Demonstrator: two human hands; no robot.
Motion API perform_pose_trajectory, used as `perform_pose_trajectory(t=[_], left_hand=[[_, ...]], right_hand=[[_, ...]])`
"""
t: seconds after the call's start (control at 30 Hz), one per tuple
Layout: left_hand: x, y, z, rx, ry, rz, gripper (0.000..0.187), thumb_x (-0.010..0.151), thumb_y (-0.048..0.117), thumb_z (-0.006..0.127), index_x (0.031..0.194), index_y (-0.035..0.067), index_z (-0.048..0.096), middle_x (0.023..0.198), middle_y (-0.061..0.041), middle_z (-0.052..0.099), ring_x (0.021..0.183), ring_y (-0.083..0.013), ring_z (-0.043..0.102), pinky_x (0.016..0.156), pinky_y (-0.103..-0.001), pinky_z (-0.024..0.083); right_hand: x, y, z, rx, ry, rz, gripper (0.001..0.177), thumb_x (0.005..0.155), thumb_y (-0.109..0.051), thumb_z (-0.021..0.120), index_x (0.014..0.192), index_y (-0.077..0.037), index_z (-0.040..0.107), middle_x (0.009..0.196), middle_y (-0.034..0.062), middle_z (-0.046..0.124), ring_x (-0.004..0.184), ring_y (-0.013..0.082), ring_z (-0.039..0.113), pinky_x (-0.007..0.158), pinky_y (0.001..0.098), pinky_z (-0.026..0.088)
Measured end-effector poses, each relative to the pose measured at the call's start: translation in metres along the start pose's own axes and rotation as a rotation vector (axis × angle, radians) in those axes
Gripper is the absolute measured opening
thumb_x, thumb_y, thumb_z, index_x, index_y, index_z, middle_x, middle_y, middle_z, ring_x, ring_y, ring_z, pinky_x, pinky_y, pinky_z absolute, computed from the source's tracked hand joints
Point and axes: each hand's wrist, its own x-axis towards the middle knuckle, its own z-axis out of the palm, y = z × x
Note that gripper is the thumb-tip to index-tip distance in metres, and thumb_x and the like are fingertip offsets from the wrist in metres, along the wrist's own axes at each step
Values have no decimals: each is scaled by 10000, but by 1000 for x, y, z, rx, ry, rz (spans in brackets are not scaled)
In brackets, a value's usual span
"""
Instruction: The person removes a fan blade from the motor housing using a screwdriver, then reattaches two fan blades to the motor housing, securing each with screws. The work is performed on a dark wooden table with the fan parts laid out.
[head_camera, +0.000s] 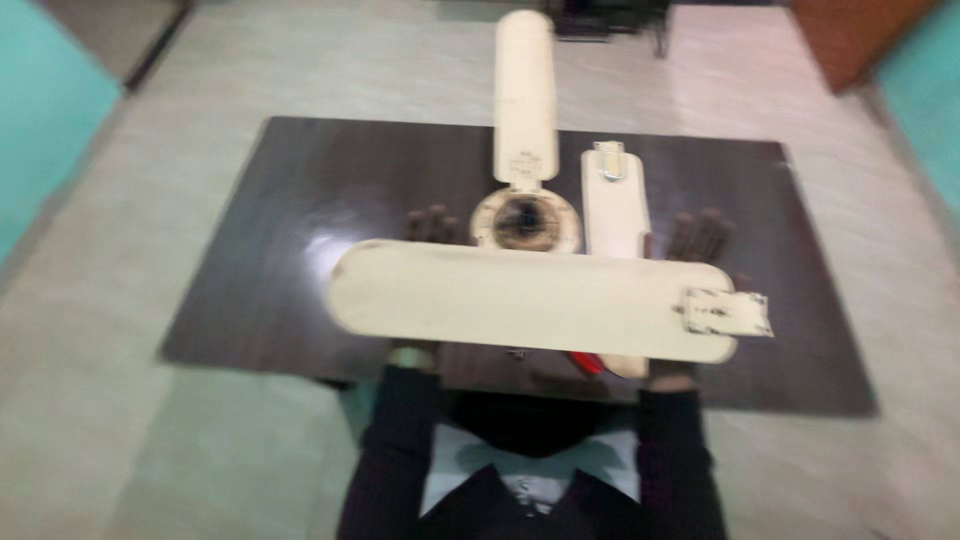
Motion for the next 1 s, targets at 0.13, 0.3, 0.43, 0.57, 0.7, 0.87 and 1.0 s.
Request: perform_pose_trajectory(t=[0.13,0.3,0.43,0.57,0.7,0.87,1.0], left_hand=[[2,0,-19,-26,18,-11,241,1223,393,565,1249,153,571,1361,-43,571,1314,-209,512,1254,-461,373],[0,11,-50,-20,70,-24,248,1225,403,572,1251,157,564,1385,-43,565,1334,-209,504,1261,-461,369],[-15,26,-73,6,108,-22,254,1227,412,578,1253,159,559,1404,-43,560,1351,-210,496,1266,-462,366],[-45,31,-77,27,182,-40,261,1229,420,583,1255,162,553,1423,-44,555,1367,-210,489,1271,-462,362],[-48,26,-59,315,423,35,384,1044,307,693,1368,136,579,1368,-27,666,1293,-203,644,1162,-460,503],[-52,22,-38,449,462,92,448,1026,235,688,1399,29,551,1335,-108,676,1249,-226,675,1129,-435,556],[-55,23,-43,402,557,89,461,1005,229,698,1387,12,558,1331,-118,690,1246,-233,687,1109,-433,576]], right_hand=[[-1,-2,-3,-18,-3,-25,400,1044,-486,455,1269,-173,560,1569,56,478,1484,233,414,1297,512,229],[1,-9,-8,-7,-18,-26,375,1030,-468,484,1125,-143,644,1504,75,549,1430,233,492,1268,482,303],[-11,-14,-19,81,126,24,411,1041,-457,497,932,-114,693,1434,88,626,1389,223,566,1265,445,372],[-13,-18,-36,-75,254,63,554,1033,-596,473,1047,-83,682,1287,132,642,1288,276,589,1185,501,428],[-13,-24,-39,-366,594,-9,523,1037,-512,401,1237,-76,607,1261,154,642,1202,294,617,1084,505,479],[-17,-24,-29,-515,602,-19,411,1076,-314,443,1316,-1,557,1322,180,642,1230,308,631,1099,491,500],[-17,-22,-25,-526,607,-13,401,1067,-299,486,1316,9,549,1324,182,636,1233,318,622,1107,512,489]])
